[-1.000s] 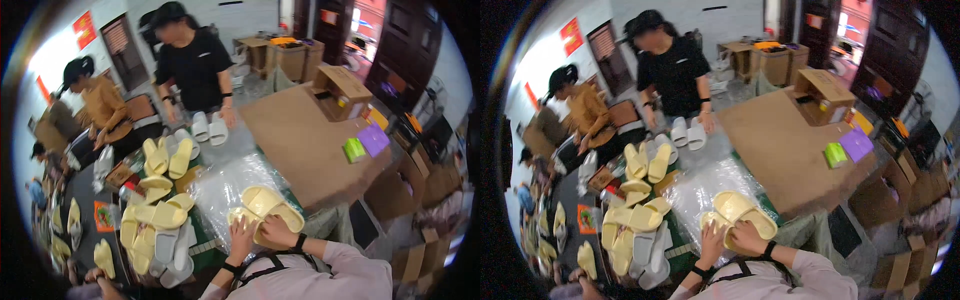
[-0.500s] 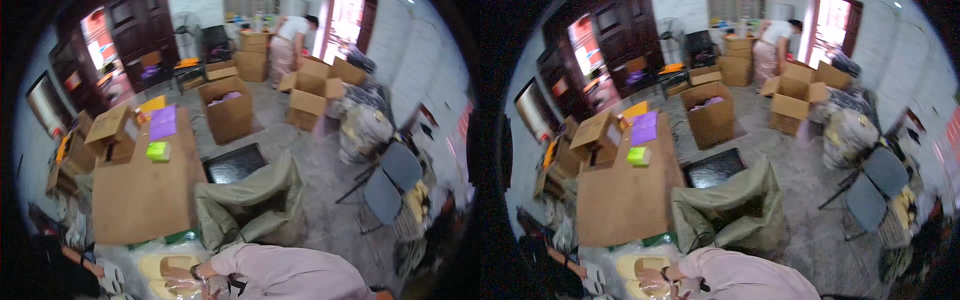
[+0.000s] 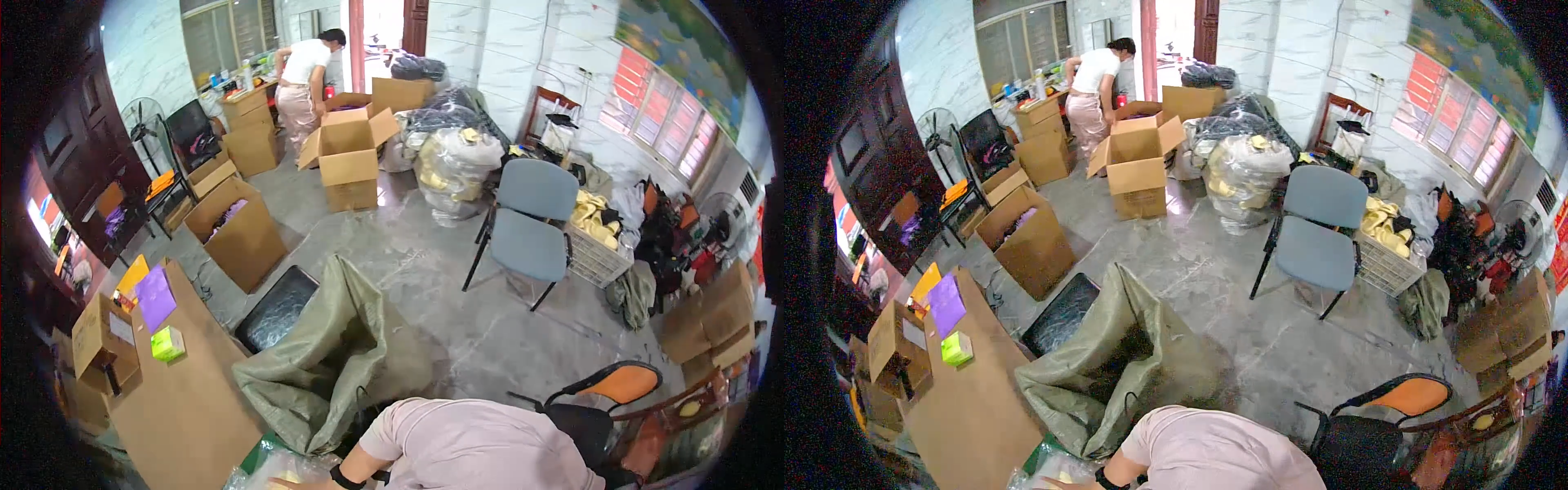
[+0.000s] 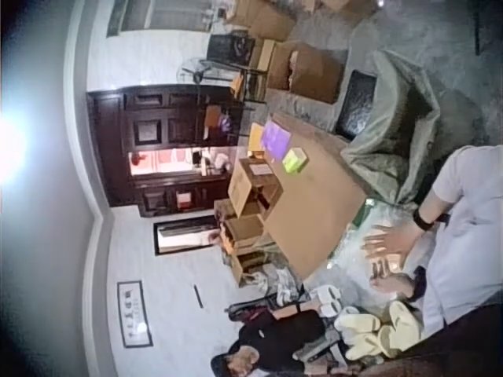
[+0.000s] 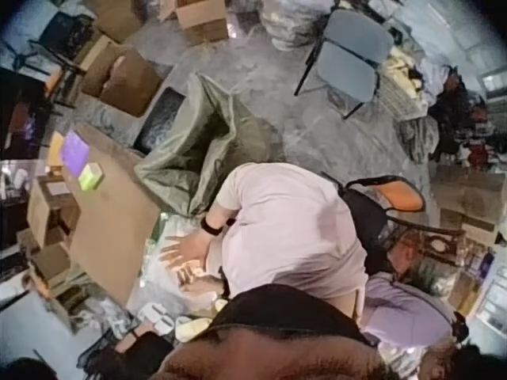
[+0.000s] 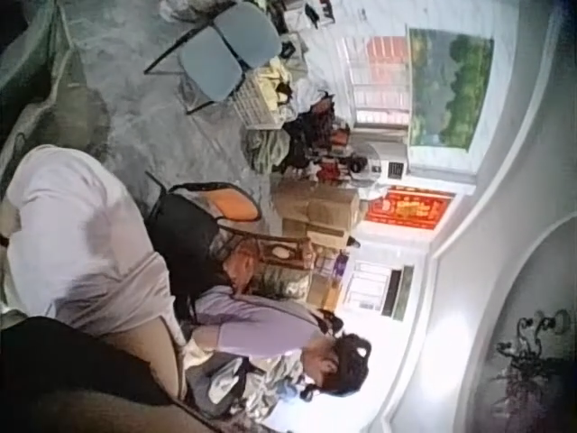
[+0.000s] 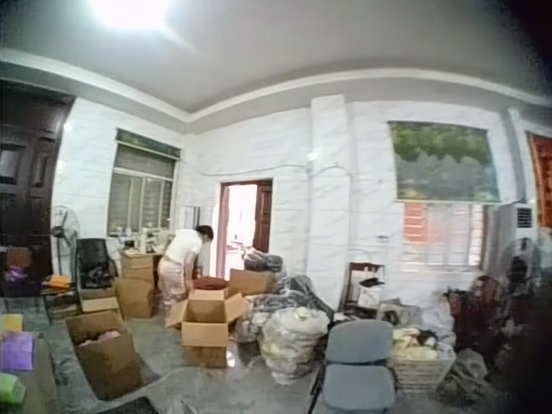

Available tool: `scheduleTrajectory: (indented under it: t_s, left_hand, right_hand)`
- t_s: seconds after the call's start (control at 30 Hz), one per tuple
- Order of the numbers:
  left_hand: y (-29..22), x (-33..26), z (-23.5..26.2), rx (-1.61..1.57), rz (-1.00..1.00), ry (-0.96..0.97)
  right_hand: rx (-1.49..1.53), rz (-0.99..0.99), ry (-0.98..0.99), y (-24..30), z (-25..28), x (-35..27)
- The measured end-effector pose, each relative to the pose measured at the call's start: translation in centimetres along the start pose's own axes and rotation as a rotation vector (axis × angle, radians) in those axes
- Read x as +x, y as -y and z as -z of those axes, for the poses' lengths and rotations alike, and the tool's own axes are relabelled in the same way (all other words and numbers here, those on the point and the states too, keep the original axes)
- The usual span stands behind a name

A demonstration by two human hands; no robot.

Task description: The recorder is seen putting slippers into plastic bags and then into a large green sack, alongside several coworkers in a manufacturing or warehouse setting.

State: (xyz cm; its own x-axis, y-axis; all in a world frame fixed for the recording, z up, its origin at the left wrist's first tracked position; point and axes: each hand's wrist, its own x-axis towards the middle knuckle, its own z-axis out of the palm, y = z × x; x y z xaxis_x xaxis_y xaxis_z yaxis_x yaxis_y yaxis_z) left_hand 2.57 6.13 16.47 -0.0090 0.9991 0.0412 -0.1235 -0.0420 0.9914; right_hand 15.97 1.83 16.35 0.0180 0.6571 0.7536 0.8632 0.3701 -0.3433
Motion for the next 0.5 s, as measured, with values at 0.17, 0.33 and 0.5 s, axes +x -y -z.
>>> scheduleTrajectory:
  t_s: [0.17,0.33,0.5]
  left_hand:
    - [4.6,1.1,-1.0,0.111,-0.231,0.06]
    - [10.9,3.6,2.2,0.328,-0.435,-0.087]
    - [13.2,3.1,7.1,0.46,-0.335,-0.139]
  right_hand:
    - [-0.037,-0.234,0.253,-1.4,-8.3,-2.5]
    - [0.333,-0.78,-0.098,-7.1,-8.6,-1.2]
    - [0.267,-0.485,-0.346,-7.3,-1.8,4.1]
